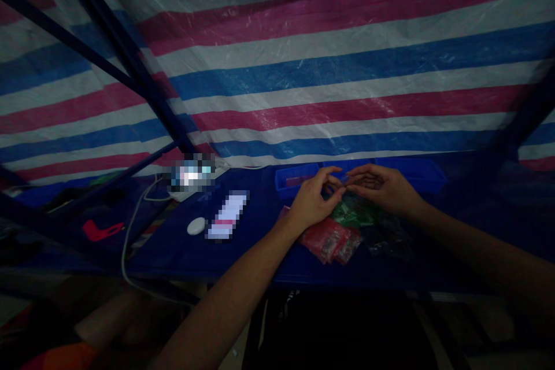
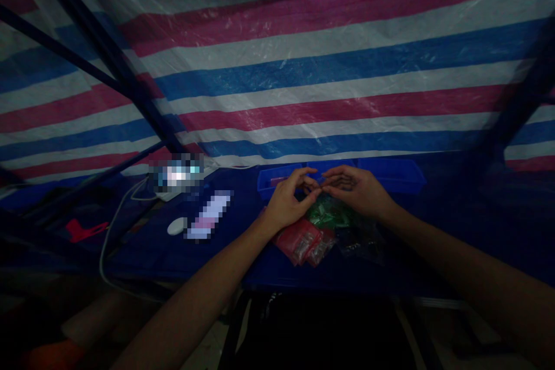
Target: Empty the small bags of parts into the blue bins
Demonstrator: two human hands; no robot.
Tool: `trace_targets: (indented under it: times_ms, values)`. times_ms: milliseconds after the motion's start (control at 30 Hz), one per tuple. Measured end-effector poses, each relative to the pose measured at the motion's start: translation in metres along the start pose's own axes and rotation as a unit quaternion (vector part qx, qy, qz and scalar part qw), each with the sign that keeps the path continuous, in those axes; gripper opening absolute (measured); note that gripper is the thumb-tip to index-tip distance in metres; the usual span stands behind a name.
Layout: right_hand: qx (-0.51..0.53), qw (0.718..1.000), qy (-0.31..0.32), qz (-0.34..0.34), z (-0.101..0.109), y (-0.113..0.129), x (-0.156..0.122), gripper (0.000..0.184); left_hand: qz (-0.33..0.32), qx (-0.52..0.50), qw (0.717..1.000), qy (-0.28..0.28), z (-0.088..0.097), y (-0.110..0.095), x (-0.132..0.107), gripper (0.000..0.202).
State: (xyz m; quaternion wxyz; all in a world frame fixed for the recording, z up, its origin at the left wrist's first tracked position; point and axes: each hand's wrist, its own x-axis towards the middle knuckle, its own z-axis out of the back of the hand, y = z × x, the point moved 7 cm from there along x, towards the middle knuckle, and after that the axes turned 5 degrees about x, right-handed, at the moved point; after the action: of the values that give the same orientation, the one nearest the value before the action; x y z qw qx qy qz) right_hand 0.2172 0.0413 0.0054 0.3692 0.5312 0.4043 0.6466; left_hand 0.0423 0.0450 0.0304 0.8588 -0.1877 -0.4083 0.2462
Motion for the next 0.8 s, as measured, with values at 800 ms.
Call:
trace_targets:
  times_ms: [800]
  values:
    - [-0.012, 1.000, -0.018, 0.022, -0.002, 0.007, 0.000, 0.035, -0.016, 0.047, 0.999, -0.012, 0.001, -0.009, 0.001, 0.046]
